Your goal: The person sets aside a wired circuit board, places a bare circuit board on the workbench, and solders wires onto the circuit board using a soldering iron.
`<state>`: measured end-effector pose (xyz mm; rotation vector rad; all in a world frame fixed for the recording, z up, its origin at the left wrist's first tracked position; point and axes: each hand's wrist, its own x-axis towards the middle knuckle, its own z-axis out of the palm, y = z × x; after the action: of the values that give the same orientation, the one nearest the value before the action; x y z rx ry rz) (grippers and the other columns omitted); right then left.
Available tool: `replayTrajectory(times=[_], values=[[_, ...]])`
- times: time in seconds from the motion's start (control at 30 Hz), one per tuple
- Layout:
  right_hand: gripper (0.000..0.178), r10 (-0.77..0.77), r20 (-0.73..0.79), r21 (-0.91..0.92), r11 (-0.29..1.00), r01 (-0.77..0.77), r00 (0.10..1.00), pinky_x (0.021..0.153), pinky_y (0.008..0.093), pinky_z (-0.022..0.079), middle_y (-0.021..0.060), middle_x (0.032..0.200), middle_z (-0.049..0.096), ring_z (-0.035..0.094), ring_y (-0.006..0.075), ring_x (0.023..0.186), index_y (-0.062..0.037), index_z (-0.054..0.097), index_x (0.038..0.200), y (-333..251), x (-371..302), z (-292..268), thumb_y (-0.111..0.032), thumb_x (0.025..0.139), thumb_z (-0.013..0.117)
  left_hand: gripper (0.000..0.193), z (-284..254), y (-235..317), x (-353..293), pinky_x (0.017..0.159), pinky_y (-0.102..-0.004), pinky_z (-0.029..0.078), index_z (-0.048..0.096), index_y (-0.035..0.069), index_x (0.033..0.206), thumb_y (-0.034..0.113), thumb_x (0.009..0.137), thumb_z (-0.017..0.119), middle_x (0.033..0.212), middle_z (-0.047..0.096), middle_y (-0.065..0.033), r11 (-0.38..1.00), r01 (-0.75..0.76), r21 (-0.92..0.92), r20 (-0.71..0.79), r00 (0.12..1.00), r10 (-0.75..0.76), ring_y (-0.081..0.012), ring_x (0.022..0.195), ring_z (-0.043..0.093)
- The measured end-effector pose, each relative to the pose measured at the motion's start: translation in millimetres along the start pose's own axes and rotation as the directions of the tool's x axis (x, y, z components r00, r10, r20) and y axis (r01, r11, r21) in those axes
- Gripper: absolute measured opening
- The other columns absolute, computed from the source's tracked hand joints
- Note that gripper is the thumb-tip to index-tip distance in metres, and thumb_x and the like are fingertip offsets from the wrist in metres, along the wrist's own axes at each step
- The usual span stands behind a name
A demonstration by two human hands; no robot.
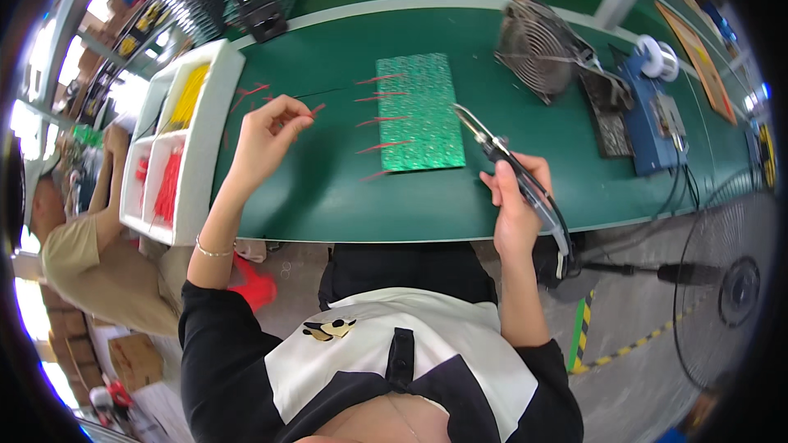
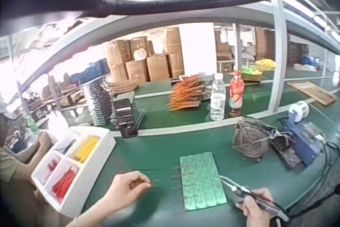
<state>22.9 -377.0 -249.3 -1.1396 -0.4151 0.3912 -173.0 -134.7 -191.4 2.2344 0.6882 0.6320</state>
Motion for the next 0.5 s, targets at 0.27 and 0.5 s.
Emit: replayTrajectory(times=[0.27, 0.5], values=[[0.018, -0.068, 0.040, 0.003, 0.998, 0.068, 0.997, 0.063, 0.0300, 0.054, 0.0070, 0.065, 0.055, 0.044, 0.0068, 0.047, 0.0014, 0.053, 0.091, 0.6, -6.7, -4.5, -0.016, 0.089, 0.057, 0.022, 62.0, 15.8, 2.6, 0.050, -0.0275, 0.045, 0.065, 0.006, 0.086, -0.002, 0.066, 0.067, 0.071, 0.056, -0.0027, 0.620, -0.709, 0.335, 0.132, 0.688, 0.714, -0.0174, 0.062, 0.054], [0.018, -0.008, 0.050, 0.024, 1.000, 0.007, 0.999, 0.060, 0.0288, 0.054, 0.0073, 0.063, 0.055, 0.045, 0.0061, 0.046, -0.0007, 0.047, 0.087, 1.3, -22.9, -10.7, -0.018, 0.092, 0.052, 0.024, 73.2, 8.1, -4.8, 0.051, -0.0265, 0.046, 0.065, 0.003, 0.085, 0.000, 0.062, 0.071, 0.069, 0.056, -0.0014, 0.551, -0.763, 0.338, 0.089, 0.609, 0.788, -0.0161, 0.062, 0.054]])
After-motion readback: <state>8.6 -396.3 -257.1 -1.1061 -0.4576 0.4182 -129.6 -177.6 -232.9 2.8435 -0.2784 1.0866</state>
